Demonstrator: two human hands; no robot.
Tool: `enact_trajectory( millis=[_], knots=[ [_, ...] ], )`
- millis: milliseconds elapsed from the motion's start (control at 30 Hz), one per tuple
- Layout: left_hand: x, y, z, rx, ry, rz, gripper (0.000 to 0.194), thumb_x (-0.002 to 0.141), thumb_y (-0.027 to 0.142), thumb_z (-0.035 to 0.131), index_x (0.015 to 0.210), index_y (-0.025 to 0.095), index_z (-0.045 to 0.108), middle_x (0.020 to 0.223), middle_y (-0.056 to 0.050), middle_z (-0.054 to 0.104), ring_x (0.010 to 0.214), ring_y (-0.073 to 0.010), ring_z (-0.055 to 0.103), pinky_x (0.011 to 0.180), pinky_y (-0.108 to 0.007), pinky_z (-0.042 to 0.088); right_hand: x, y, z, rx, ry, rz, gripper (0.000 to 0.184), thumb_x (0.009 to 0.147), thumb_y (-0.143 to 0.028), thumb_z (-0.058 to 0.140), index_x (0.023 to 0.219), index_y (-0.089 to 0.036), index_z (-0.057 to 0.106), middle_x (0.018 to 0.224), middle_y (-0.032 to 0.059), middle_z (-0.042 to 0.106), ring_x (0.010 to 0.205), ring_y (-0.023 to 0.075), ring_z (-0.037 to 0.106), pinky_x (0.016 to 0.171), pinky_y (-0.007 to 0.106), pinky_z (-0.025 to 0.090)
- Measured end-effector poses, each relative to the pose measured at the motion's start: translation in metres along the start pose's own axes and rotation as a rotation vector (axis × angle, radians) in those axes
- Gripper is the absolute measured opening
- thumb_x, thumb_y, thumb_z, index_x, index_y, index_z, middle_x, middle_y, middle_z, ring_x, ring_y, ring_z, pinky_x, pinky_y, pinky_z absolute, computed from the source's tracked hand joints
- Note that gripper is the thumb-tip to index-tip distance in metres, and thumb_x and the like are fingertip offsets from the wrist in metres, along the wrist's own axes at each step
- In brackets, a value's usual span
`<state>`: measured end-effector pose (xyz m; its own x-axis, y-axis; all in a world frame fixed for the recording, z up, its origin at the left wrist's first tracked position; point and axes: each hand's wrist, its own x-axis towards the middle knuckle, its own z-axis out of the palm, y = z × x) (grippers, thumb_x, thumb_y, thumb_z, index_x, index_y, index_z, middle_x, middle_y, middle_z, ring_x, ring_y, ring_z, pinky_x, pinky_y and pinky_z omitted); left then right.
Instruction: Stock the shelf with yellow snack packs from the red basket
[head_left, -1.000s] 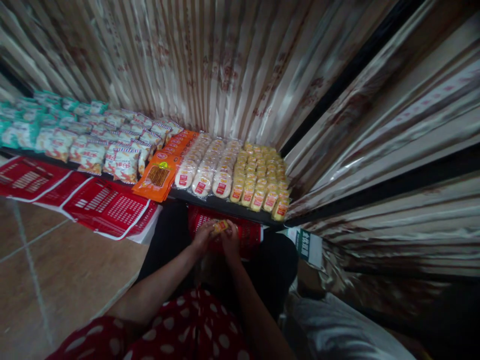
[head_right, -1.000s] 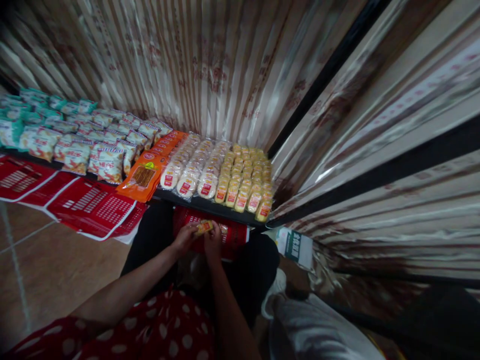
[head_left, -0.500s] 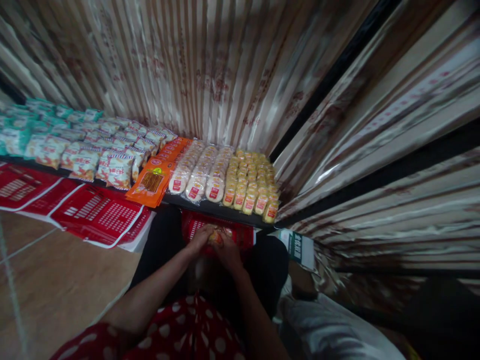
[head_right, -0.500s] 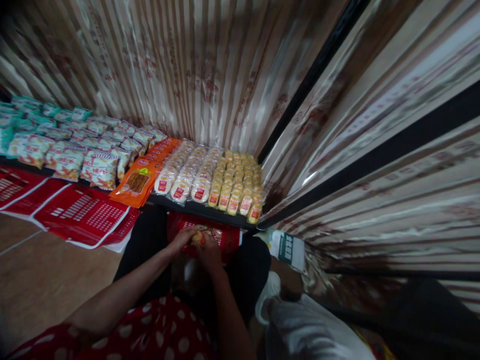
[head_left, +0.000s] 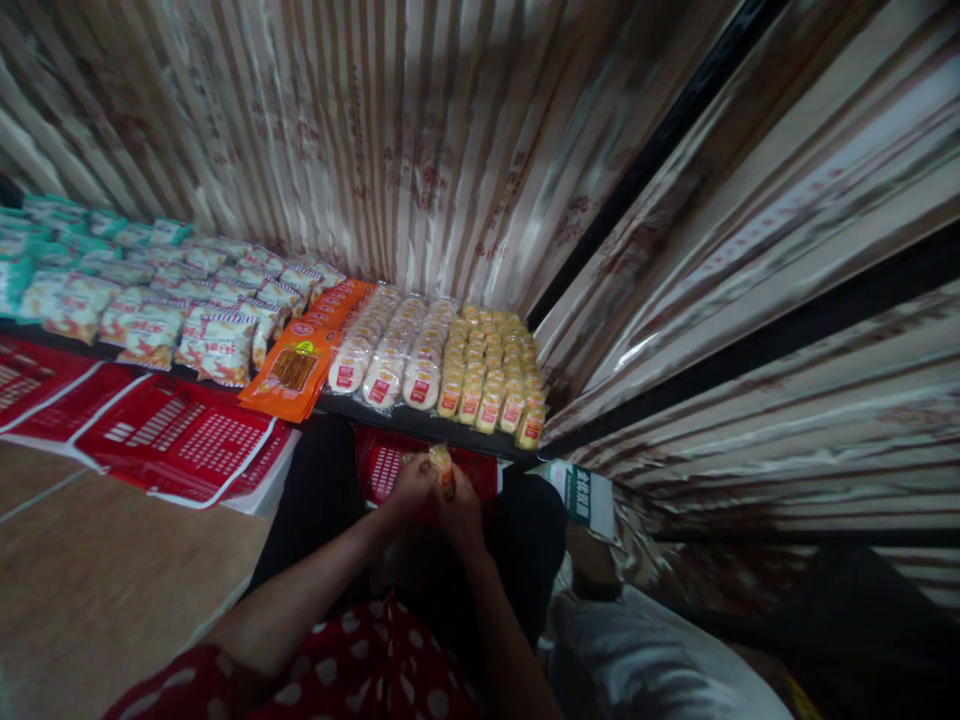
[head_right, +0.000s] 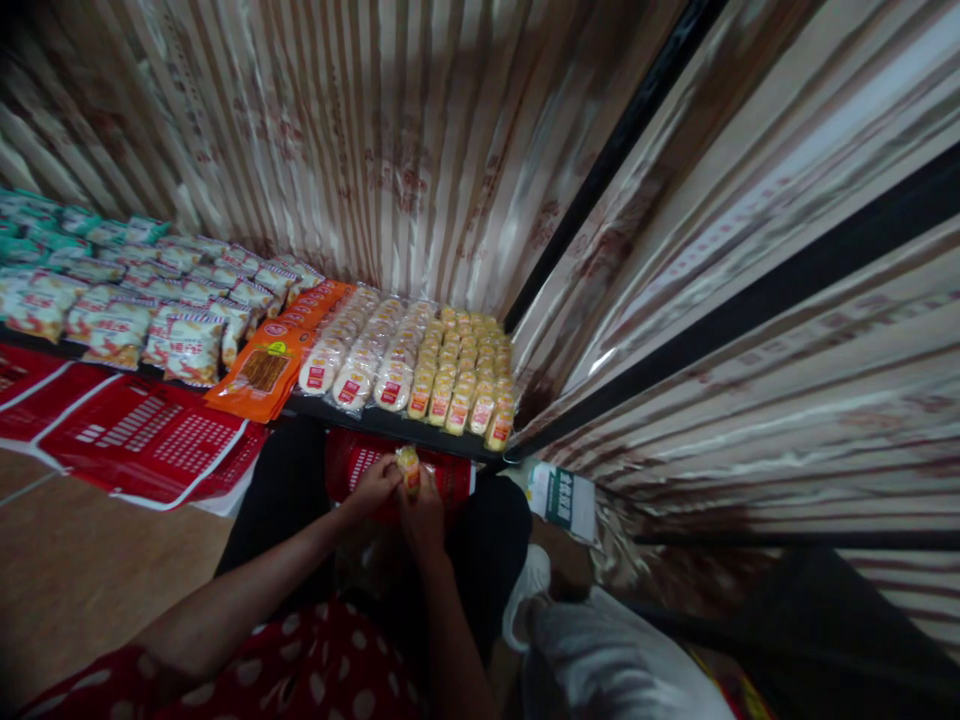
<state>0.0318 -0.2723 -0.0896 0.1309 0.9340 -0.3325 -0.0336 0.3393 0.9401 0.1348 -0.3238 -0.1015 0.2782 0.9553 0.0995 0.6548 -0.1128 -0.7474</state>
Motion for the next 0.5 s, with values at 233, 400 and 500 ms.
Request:
enact_trajectory(
  millis=[233, 400, 500],
  knots=[
    [-0.006, 0.008, 0.01, -0.034, -0.019, 0.06, 0.006, 0.071, 0.021, 0.06, 0.077, 0.019, 0.058, 0.061, 0.003, 0.057, 0.056, -0.0121, 0.052, 0.058, -0.022, 0.041, 0.002, -0.002, -0.008, 0.032, 0.09, 0.037, 0.053, 0.085, -0.044, 0.037, 0.119, -0.007, 0.056, 0.111, 0.0204, 0.064, 0.103, 0.0279, 0.061, 0.091, 0.043, 0.047],
    [-0.01, 0.022, 0.018, -0.004, 0.021, 0.118, 0.009, 0.072, 0.021, 0.062, 0.078, 0.02, 0.056, 0.069, 0.001, 0.063, 0.066, -0.0139, 0.059, 0.064, -0.024, 0.044, 0.006, -0.006, -0.013, 0.065, 0.187, 0.091, 0.051, 0.084, -0.044, 0.039, 0.116, -0.01, 0.057, 0.108, 0.0172, 0.065, 0.098, 0.0258, 0.061, 0.087, 0.039, 0.047],
    [-0.012, 0.036, 0.024, 0.06, -0.009, 0.142, 0.006, 0.072, 0.019, 0.062, 0.076, 0.021, 0.057, 0.072, 0.0, 0.063, 0.07, -0.015, 0.06, 0.068, -0.025, 0.045, 0.009, -0.007, -0.019, 0.078, 0.247, 0.117, 0.05, 0.083, -0.045, 0.04, 0.116, -0.012, 0.056, 0.109, 0.0161, 0.064, 0.092, 0.0242, 0.062, 0.083, 0.037, 0.049]
  ],
)
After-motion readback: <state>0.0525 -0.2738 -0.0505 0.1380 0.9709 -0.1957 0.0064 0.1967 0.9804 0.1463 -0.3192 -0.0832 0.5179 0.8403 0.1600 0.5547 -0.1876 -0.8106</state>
